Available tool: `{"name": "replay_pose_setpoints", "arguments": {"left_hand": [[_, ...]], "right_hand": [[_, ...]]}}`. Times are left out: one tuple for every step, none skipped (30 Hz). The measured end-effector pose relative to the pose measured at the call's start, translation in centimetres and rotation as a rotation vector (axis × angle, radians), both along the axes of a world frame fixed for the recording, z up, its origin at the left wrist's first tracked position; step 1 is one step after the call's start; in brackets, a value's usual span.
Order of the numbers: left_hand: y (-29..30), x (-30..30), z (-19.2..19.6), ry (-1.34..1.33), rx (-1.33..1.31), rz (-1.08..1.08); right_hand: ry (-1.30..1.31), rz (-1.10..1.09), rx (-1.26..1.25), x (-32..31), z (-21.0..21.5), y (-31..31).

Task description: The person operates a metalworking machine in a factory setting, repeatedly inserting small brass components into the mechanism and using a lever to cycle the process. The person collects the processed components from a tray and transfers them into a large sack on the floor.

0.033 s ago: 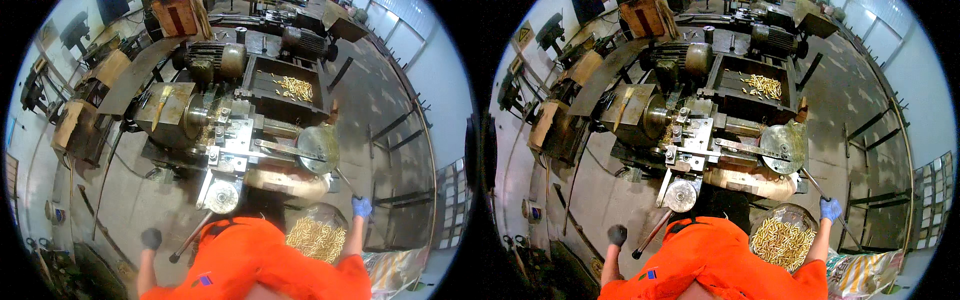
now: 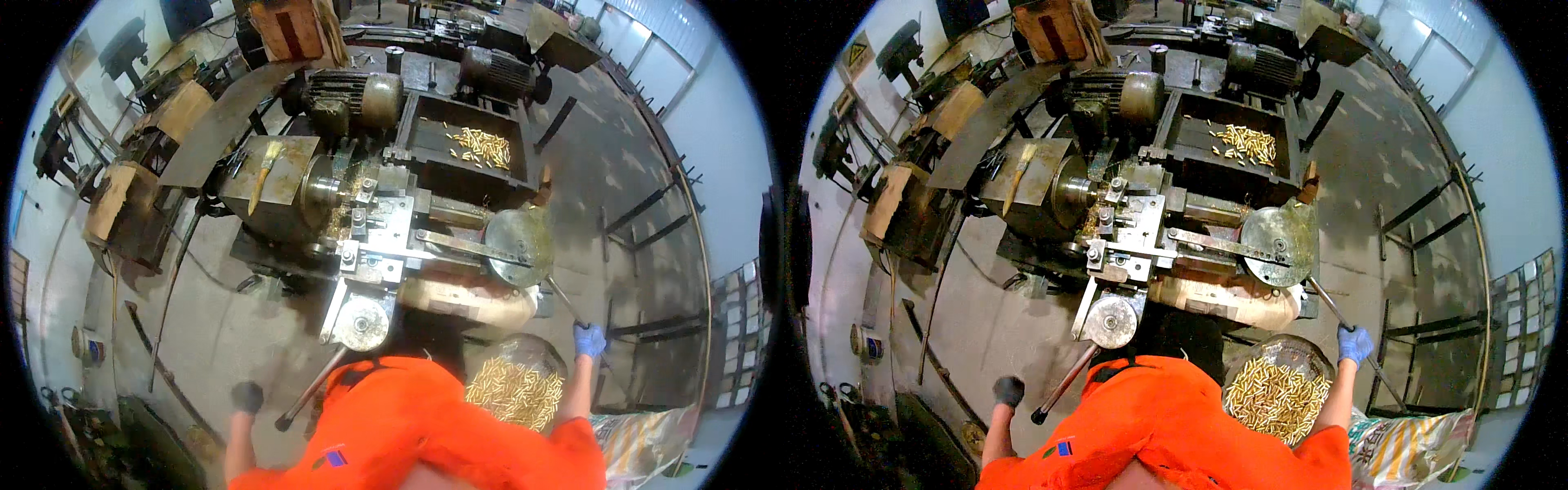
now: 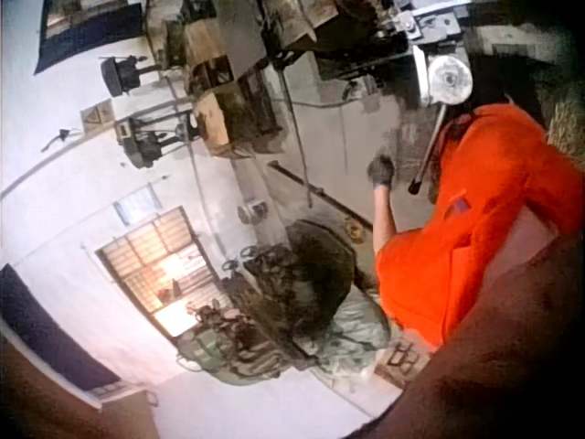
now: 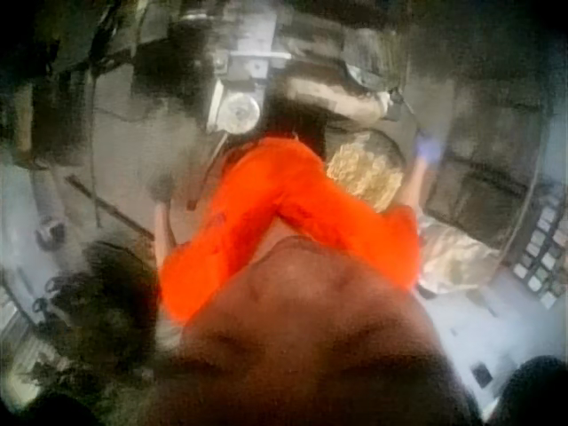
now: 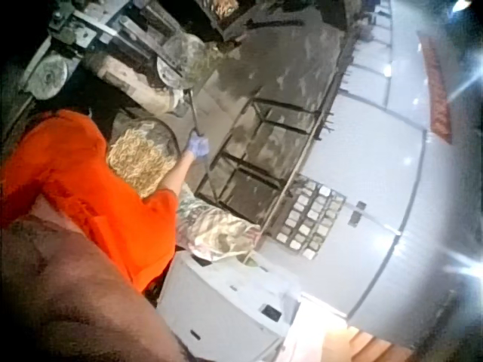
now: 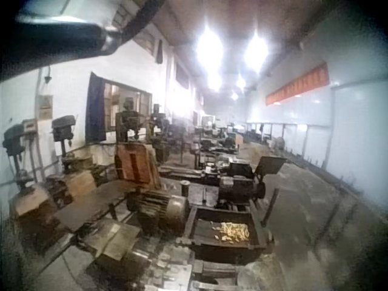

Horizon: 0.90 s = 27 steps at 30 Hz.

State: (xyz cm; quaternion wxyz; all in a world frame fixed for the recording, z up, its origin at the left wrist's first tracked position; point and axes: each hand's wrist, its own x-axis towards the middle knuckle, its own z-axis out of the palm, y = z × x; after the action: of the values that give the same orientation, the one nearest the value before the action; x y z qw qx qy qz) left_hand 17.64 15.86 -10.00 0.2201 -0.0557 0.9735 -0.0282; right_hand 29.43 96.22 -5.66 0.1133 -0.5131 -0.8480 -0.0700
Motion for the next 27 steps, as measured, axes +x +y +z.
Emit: {"name": "replay_pose_setpoints", "arguments": {"left_hand": [[-2.6,2.0,-3.3,-0.045,-0.008,0.004],[-5.1,4.0,-6.4,-0.088,-0.019,0.011],[-5.3,5.5,-8.0,-0.117,-0.033,0.037],[-5.1,5.4,-7.6,-0.144,-0.056,0.049],[-4.1,4.6,-6.2,-0.143,-0.015,0.089],[-3.1,4.2,-4.9,-0.148,0.022,0.14],[-3.3,3.1,-5.4,-0.103,0.04,0.101],[-4.4,2.5,-6.0,-0.062,0.055,0.073],[-4.2,1.4,-5.7,-0.018,0.072,0.036],[-3.5,0.0,-5.5,0.003,0.087,0.085],[-1.3,-2.4,-3.0,0.02,0.109,0.132],[0.4,-4.0,-0.6,0.037,0.123,0.186],[1.3,-4.7,0.5,0.091,0.165,0.151],[2.2,-5.4,1.4,0.144,0.207,0.109],[3.1,-6.1,2.2,0.195,0.247,0.063],[4.3,-6.7,3.3,0.188,0.333,0.011],[5.6,-7.0,4.1,0.179,0.419,-0.038],[6.5,-7.3,4.4,0.163,0.506,-0.096],[6.9,-7.6,3.8,0.102,0.677,-0.116],[7.5,-7.2,4.1,0.031,0.765,-0.093],[8.6,-6.6,5.1,-0.04,0.847,-0.07],[9.9,-5.9,6.4,-0.109,0.929,-0.043],[11.3,-5.2,8.3,-0.114,0.912,-0.065],[13.0,-4.6,10.8,-0.124,0.894,-0.084],[14.5,-4.2,12.5,-0.138,0.876,-0.095],[15.6,-4.1,13.5,-0.164,0.85,-0.15],[16.6,-4.3,14.3,-0.191,0.826,-0.21]], "right_hand": [[-0.01,-0.014,-0.031,-0.3,0.9,-0.7],[-0.017,-0.024,-0.067,-0.6,1.6,-0.9],[-0.017,-0.005,-0.066,-0.6,1.8,-0.5],[-0.014,0.0,-0.074,-0.1,1.2,-0.1],[-0.009,0.008,-0.081,0.3,1.0,0.1],[0.001,0.028,-0.095,0.5,1.5,0.0],[0.011,0.046,-0.109,0.7,2.1,-0.3],[0.014,0.075,-0.126,0.8,2.4,-0.4],[-0.034,0.045,-0.129,1.9,2.0,0.4],[-0.083,0.014,-0.132,3.4,1.6,1.7],[-0.141,-0.072,-0.157,5.0,1.7,2.7],[-0.2,-0.151,-0.19,6.5,1.7,3.4],[-0.203,-0.18,-0.193,7.7,2.0,3.9],[-0.206,-0.216,-0.198,8.9,2.5,4.1],[-0.22,-0.24,-0.218,9.7,2.9,4.3],[-0.233,-0.263,-0.239,10.3,3.2,4.5],[-0.25,-0.284,-0.257,10.6,3.4,4.8],[-0.243,-0.288,-0.221,11.3,2.8,5.4],[-0.237,-0.292,-0.186,11.5,1.6,6.3],[-0.235,-0.286,-0.154,11.3,0.8,6.8],[-0.26,-0.254,-0.165,10.6,1.6,5.9],[-0.258,-0.256,-0.163,10.2,1.5,5.8],[-0.264,-0.258,-0.158,10.2,1.6,5.7],[-0.277,-0.26,-0.154,10.4,1.7,5.5],[-0.285,-0.252,-0.133,10.7,1.6,5.5],[-0.297,-0.241,-0.115,11.1,1.4,5.6],[-0.307,-0.234,-0.096,11.6,1.2,5.9]]}}
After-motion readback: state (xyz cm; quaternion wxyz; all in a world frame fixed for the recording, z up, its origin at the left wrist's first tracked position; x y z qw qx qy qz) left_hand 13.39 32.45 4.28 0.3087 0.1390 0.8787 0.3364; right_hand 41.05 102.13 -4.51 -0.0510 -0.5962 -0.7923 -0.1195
